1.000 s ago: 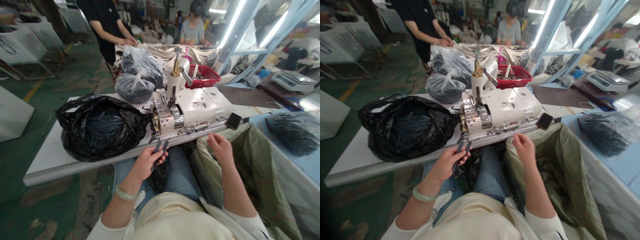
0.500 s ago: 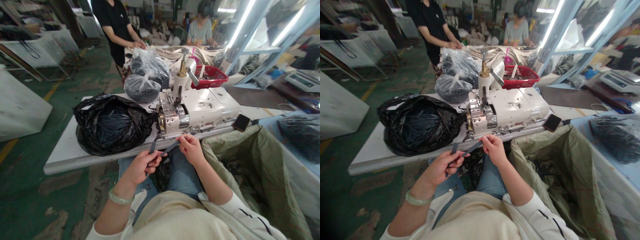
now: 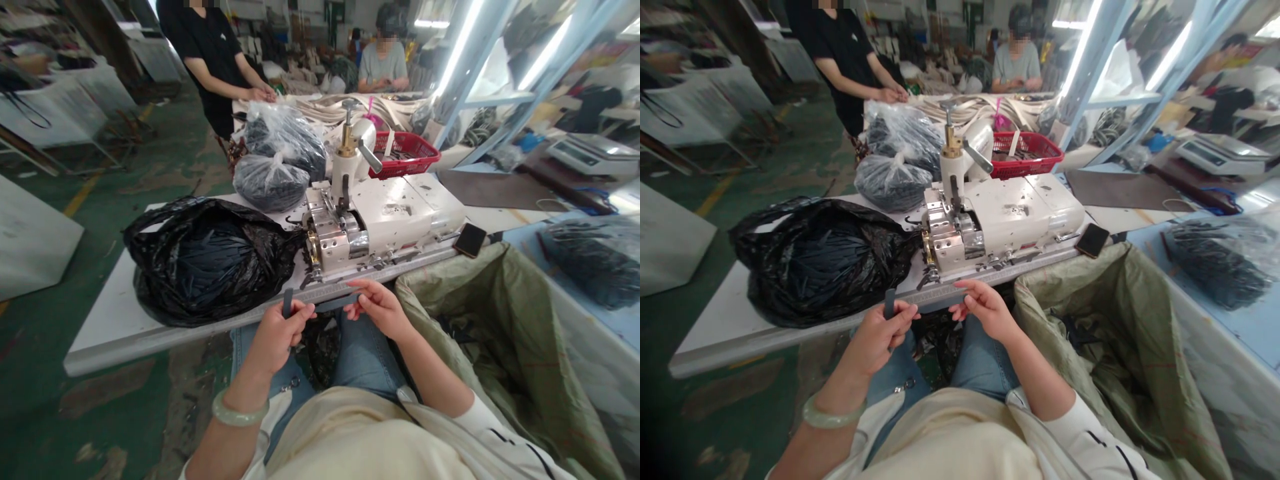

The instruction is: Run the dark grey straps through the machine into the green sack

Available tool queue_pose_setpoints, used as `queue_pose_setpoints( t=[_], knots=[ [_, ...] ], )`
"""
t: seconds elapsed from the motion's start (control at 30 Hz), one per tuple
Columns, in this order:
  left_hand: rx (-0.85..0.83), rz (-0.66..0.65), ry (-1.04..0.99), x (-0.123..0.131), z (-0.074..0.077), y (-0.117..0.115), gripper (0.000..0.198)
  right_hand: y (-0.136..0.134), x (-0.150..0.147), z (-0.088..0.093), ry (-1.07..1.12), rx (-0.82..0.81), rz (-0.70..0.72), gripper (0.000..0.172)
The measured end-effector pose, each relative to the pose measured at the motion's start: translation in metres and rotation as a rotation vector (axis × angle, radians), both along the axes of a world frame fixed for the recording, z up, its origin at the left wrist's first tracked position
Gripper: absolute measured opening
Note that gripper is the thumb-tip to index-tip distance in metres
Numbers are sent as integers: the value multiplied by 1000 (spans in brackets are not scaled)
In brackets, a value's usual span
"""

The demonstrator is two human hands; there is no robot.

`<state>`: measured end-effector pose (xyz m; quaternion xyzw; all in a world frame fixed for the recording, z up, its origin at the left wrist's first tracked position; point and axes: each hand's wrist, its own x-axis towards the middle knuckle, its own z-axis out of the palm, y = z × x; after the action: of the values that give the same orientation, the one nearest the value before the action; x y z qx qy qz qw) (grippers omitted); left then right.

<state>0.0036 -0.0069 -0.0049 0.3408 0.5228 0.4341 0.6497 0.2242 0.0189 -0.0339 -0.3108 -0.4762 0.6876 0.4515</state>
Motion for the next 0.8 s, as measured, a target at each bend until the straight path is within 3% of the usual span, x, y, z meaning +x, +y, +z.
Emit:
queue_pose_setpoints(
  t=[0.2,0.57,0.63,0.7,0.8],
  knots=[
    [-29,5,-27,-5,0,3,34,1,3,-5,139,-127,18,49],
    [-26,-15,-11,-8,-5,5,35,7,-1,-11,130,-109,30,40],
    [-16,-48,23,-6,-6,6,35,10,-2,-7,8,-51,113,41],
    [-4,-73,56,-4,-7,7,35,15,-6,-1,-143,22,302,41],
    [-10,-21,25,-1,-5,10,38,22,-14,7,-224,73,525,38]
  ],
)
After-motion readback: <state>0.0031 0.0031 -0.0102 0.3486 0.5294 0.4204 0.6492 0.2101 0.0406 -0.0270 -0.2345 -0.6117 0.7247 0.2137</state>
